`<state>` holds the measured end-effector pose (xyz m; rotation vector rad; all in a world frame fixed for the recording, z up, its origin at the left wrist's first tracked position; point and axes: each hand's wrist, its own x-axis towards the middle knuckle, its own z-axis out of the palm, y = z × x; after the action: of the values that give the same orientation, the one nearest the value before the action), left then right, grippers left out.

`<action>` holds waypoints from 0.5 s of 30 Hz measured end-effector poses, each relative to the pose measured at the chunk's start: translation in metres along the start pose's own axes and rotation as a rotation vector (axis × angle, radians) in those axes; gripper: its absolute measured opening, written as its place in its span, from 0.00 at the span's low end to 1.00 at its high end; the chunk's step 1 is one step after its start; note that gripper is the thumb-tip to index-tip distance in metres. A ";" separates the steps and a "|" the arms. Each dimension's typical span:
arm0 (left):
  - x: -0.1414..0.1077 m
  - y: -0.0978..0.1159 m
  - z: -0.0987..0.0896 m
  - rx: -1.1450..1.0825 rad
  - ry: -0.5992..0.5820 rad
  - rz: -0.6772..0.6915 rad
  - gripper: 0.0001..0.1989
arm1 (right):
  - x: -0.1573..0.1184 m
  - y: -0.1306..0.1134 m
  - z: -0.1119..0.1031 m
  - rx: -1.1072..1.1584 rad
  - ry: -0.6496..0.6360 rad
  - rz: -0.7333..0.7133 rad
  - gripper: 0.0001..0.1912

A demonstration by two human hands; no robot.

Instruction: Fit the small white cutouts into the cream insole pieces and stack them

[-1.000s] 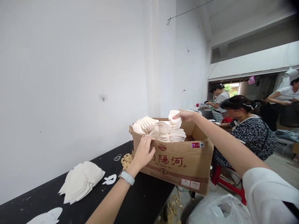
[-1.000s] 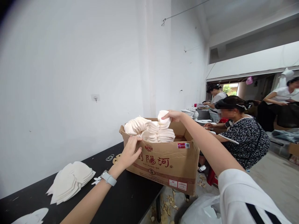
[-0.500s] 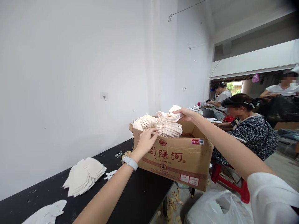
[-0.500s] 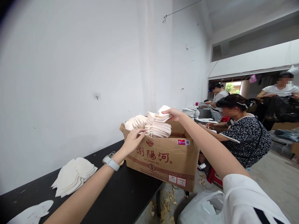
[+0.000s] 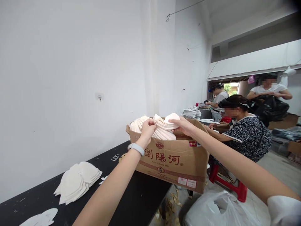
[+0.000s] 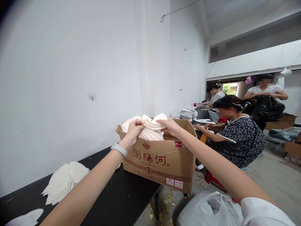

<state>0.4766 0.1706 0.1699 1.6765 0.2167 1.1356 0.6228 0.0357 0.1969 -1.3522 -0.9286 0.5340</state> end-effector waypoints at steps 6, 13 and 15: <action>0.012 -0.010 -0.010 -0.162 -0.035 -0.046 0.11 | -0.019 0.000 -0.015 -0.203 -0.216 0.174 0.26; 0.018 -0.012 -0.016 -0.273 -0.102 0.003 0.13 | -0.009 -0.042 -0.051 -0.896 -0.450 -0.010 0.21; 0.017 -0.009 -0.018 -0.288 -0.123 0.025 0.14 | 0.001 -0.057 -0.057 -0.907 -0.361 -0.142 0.21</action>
<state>0.4760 0.1970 0.1723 1.4885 -0.0449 1.0241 0.6588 -0.0072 0.2547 -2.0025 -1.6694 0.2384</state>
